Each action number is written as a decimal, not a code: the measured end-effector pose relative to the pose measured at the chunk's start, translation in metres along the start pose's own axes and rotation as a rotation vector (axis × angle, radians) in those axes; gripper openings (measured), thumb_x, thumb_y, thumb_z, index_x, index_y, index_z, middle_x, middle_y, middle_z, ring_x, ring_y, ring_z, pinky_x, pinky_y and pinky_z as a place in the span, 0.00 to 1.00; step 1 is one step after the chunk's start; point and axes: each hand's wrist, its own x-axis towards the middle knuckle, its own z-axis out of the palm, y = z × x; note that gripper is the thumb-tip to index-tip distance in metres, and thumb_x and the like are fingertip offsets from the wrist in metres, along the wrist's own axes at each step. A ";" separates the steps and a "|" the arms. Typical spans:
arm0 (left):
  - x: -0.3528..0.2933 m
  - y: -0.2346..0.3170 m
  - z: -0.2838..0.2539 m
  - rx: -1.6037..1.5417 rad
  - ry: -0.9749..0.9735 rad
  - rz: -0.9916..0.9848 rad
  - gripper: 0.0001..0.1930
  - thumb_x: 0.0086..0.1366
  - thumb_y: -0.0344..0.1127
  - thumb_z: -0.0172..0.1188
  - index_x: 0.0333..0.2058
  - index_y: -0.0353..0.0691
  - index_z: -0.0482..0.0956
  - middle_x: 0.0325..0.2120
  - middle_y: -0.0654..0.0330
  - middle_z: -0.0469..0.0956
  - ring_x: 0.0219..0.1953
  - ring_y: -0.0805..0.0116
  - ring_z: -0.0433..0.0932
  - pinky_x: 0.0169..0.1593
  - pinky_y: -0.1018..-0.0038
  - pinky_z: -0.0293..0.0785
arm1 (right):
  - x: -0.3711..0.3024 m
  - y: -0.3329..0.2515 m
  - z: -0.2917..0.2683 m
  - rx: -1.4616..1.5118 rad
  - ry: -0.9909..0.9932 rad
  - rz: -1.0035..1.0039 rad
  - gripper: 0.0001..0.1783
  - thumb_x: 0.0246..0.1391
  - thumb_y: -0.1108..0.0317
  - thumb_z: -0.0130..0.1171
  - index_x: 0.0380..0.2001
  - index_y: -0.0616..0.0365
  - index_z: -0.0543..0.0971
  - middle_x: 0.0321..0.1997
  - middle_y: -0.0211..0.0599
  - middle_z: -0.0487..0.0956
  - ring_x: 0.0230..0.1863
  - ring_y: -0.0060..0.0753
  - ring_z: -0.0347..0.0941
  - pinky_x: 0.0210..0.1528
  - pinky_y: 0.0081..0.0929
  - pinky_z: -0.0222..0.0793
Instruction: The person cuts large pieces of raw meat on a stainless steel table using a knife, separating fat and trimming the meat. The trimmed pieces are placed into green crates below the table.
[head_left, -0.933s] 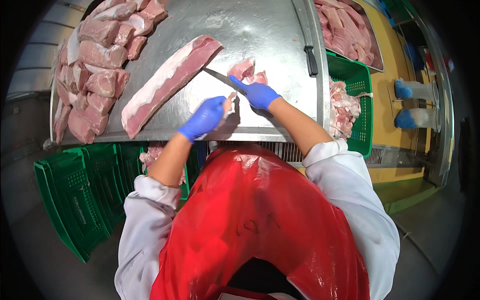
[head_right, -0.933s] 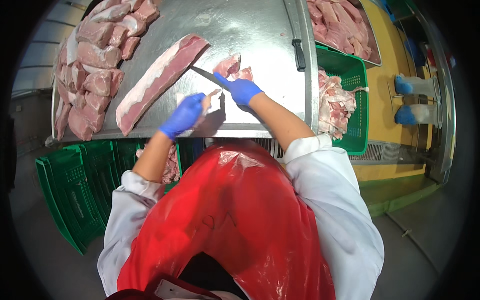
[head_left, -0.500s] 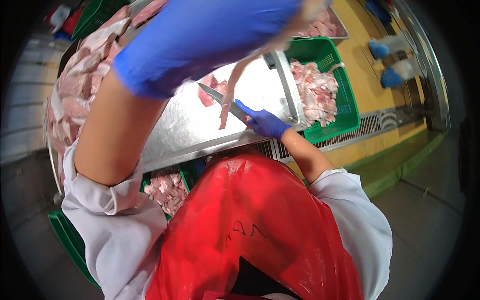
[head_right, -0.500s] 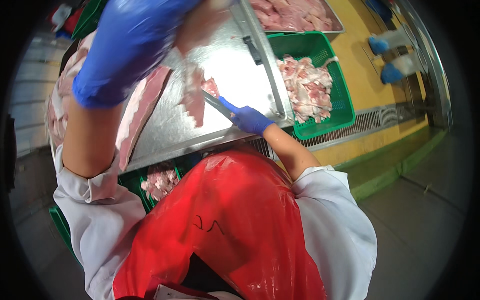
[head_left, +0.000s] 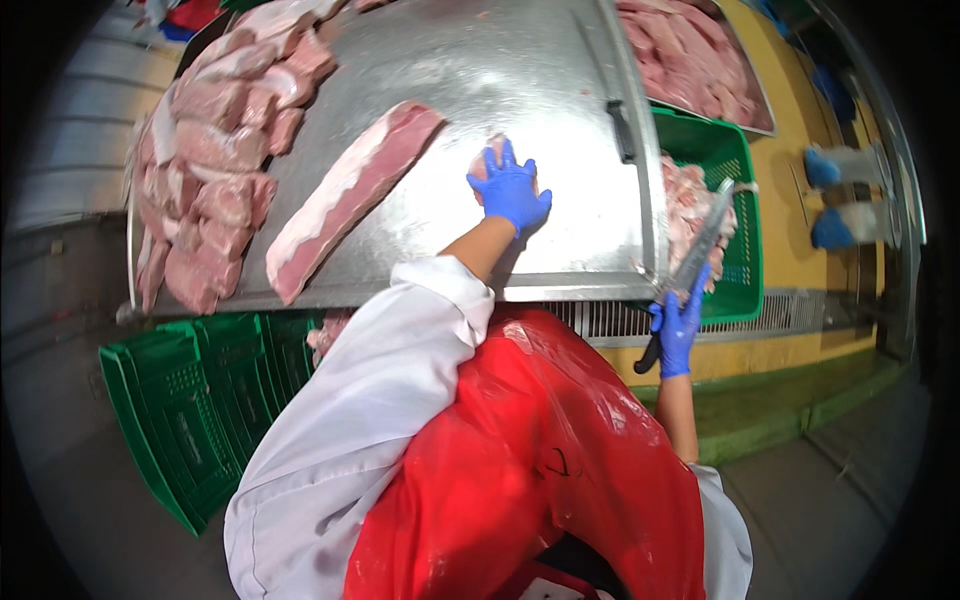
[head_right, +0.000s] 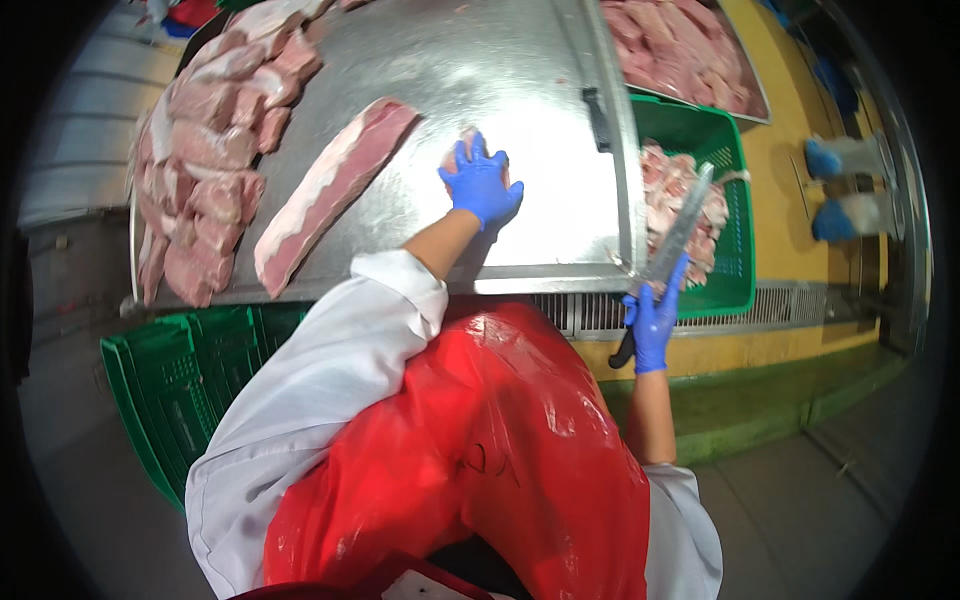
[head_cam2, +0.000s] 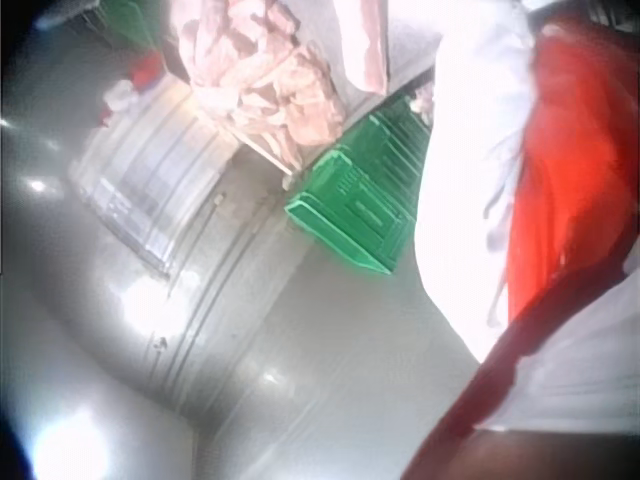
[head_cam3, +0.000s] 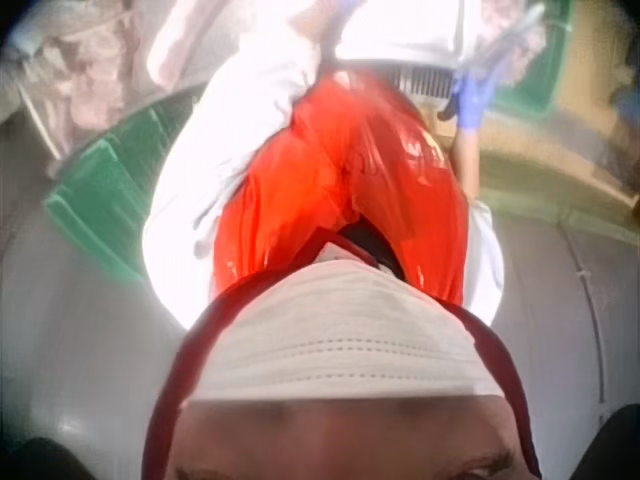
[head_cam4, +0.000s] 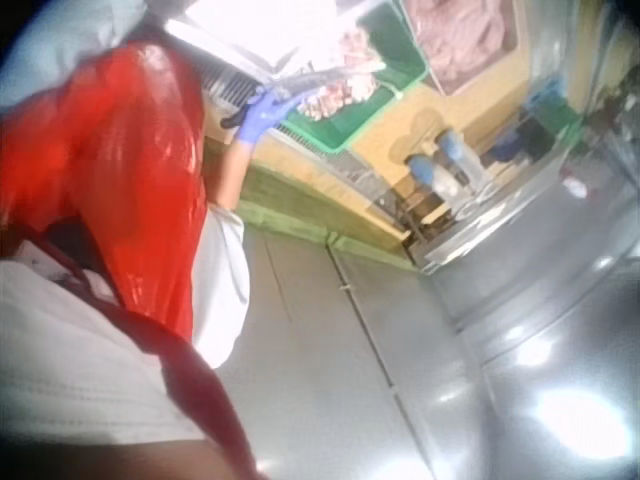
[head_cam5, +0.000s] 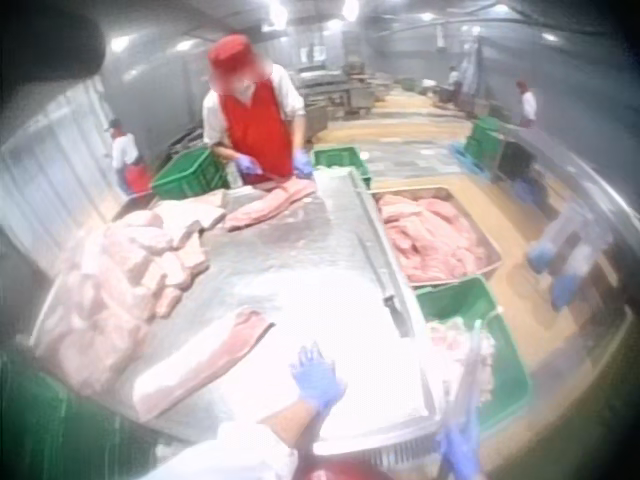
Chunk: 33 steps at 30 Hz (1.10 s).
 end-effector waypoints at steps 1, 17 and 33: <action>-0.009 -0.014 0.000 -0.067 0.018 0.072 0.28 0.58 0.53 0.59 0.56 0.48 0.76 0.72 0.46 0.53 0.71 0.33 0.51 0.56 0.18 0.52 | 0.006 -0.010 0.009 -0.003 -0.021 0.004 0.44 0.68 0.78 0.48 0.79 0.40 0.41 0.31 0.31 0.77 0.20 0.16 0.67 0.19 0.14 0.66; -0.238 -0.410 -0.065 -0.153 -0.024 -0.067 0.17 0.49 0.17 0.56 0.39 0.37 0.77 0.40 0.43 0.72 0.44 0.39 0.74 0.46 0.56 0.74 | 0.171 -0.023 0.407 -0.188 -0.568 0.085 0.45 0.66 0.71 0.51 0.78 0.30 0.43 0.27 0.38 0.79 0.20 0.26 0.75 0.21 0.27 0.74; -0.265 -0.483 -0.110 -0.114 0.273 -0.018 0.15 0.55 0.31 0.66 0.42 0.38 0.80 0.46 0.47 0.77 0.47 0.44 0.78 0.50 0.56 0.77 | 0.161 -0.042 0.457 -0.161 -0.526 0.297 0.44 0.66 0.74 0.50 0.78 0.32 0.45 0.28 0.38 0.78 0.21 0.25 0.75 0.19 0.26 0.73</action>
